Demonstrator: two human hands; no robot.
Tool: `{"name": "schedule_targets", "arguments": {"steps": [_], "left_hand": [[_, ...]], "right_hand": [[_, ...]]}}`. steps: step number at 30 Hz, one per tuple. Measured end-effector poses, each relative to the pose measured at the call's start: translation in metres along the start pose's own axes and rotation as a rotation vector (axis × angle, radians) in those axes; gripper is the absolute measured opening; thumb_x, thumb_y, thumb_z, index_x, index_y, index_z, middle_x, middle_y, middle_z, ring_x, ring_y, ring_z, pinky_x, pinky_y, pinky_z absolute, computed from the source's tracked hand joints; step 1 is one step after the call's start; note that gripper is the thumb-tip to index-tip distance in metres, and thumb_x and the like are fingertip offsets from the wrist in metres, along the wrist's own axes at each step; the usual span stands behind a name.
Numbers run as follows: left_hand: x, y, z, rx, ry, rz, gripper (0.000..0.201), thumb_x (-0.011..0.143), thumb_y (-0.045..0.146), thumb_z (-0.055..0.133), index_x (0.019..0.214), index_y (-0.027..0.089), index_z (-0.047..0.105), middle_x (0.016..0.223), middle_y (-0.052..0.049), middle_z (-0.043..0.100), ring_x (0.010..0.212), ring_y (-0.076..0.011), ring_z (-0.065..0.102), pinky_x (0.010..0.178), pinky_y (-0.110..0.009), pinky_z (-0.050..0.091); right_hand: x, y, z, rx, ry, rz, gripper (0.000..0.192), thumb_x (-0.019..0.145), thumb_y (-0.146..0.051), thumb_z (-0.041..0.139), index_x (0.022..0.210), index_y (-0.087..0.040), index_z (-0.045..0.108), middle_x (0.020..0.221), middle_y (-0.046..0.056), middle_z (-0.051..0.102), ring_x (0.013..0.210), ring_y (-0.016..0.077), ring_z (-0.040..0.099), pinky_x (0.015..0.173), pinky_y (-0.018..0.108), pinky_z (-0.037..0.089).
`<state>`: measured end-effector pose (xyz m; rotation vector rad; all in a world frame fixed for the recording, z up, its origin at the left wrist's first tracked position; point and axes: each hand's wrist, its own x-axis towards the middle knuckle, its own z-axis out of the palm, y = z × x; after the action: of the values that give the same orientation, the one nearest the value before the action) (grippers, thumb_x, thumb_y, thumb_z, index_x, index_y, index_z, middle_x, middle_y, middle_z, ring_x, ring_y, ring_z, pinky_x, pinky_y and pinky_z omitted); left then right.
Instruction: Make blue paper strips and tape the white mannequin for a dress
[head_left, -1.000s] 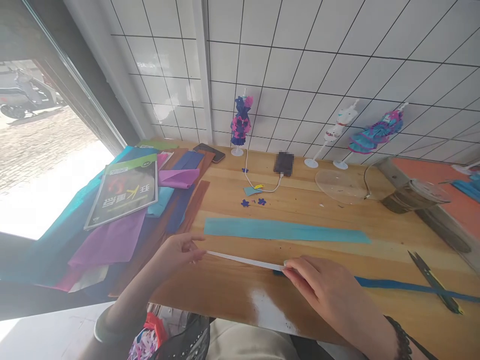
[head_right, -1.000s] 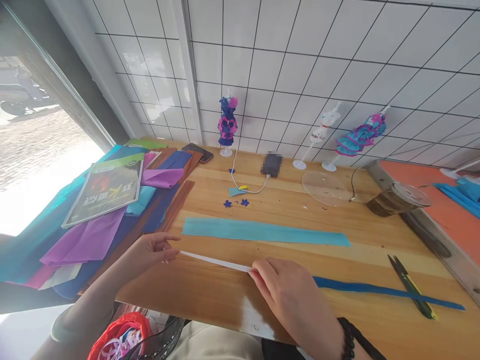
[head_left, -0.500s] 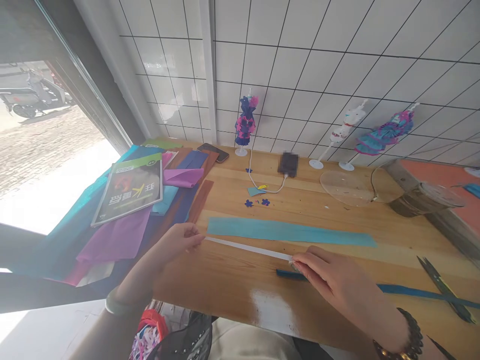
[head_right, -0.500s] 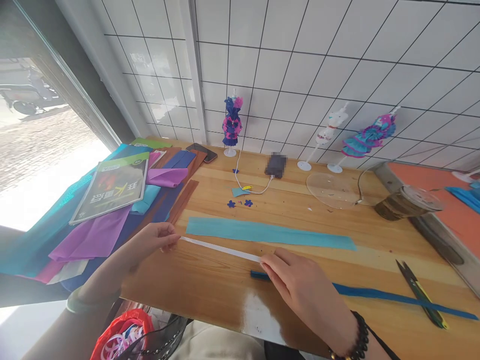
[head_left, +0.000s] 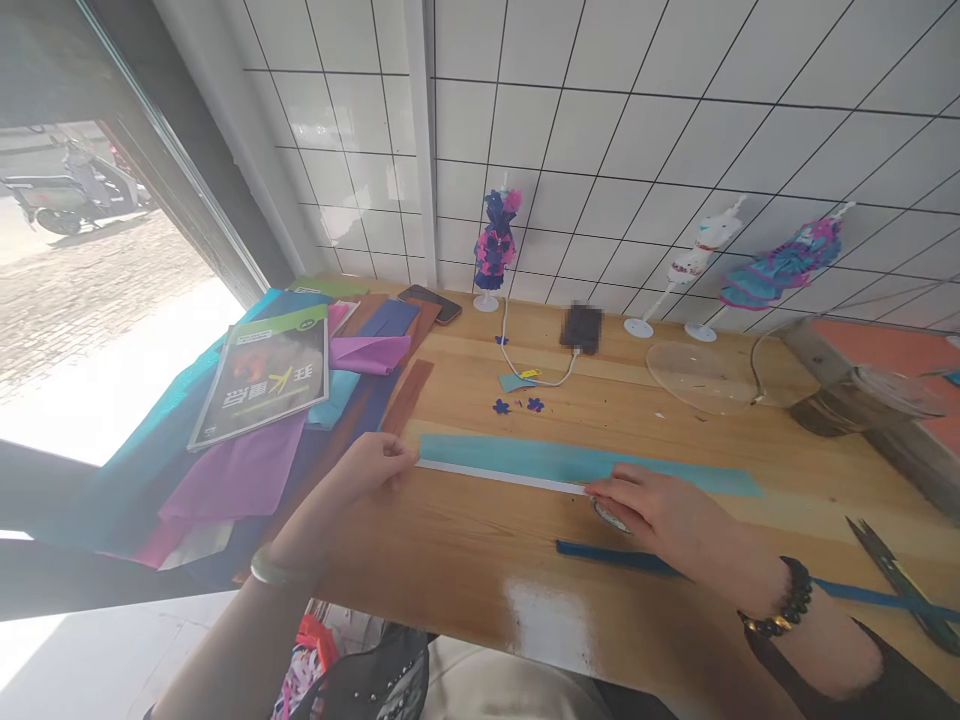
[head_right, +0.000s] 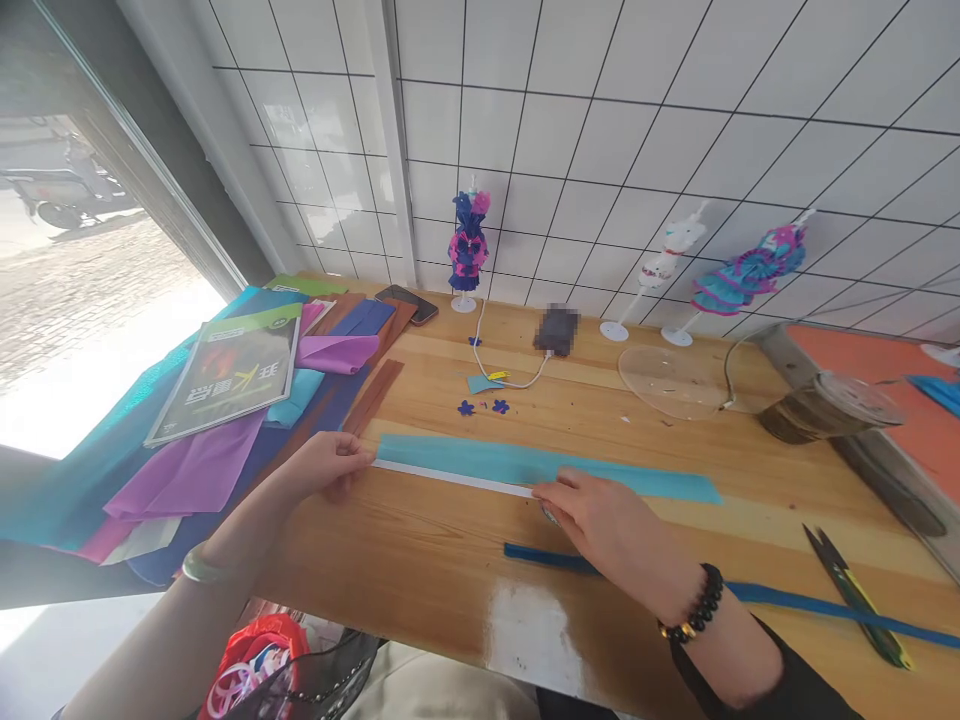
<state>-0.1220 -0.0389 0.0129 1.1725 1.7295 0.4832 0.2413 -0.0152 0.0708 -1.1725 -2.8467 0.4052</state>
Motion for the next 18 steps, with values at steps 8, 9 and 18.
{"name": "schedule_targets", "arguments": {"steps": [8, 9, 18], "left_hand": [[0.0, 0.002, -0.001, -0.052, -0.003, -0.044, 0.035, 0.063, 0.05, 0.06, 0.062, 0.017, 0.048, 0.05, -0.002, 0.06, 0.041, -0.011, 0.049, 0.039, -0.021, 0.028], [0.0, 0.002, -0.001, -0.051, 0.0, -0.038, 0.035, 0.063, 0.05, 0.061, 0.062, 0.017, 0.048, 0.051, -0.002, 0.061, 0.041, -0.0113, 0.049, 0.039, -0.021, 0.028], [0.001, 0.0, 0.0, -0.028, 0.015, -0.009, 0.034, 0.063, 0.048, 0.06, 0.06, 0.017, 0.047, 0.049, -0.002, 0.06, 0.041, -0.0118, 0.05, 0.038, -0.021, 0.029]], "right_hand": [[0.015, 0.017, -0.002, 0.249, -0.071, 0.021, 0.03, 0.088, -0.032, 0.038, 0.095, -0.022, 0.066, 0.088, 0.006, 0.068, 0.077, 0.0186, 0.062, 0.068, 0.032, 0.05], [0.016, 0.018, -0.002, 0.269, -0.078, 0.025, 0.031, 0.087, -0.033, 0.039, 0.095, -0.023, 0.067, 0.089, 0.006, 0.069, 0.078, 0.0192, 0.063, 0.069, 0.033, 0.05], [0.02, 0.022, 0.002, 0.355, -0.125, 0.083, 0.03, 0.086, -0.037, 0.044, 0.095, -0.023, 0.069, 0.093, 0.005, 0.071, 0.082, 0.021, 0.066, 0.07, 0.031, 0.053]]}}
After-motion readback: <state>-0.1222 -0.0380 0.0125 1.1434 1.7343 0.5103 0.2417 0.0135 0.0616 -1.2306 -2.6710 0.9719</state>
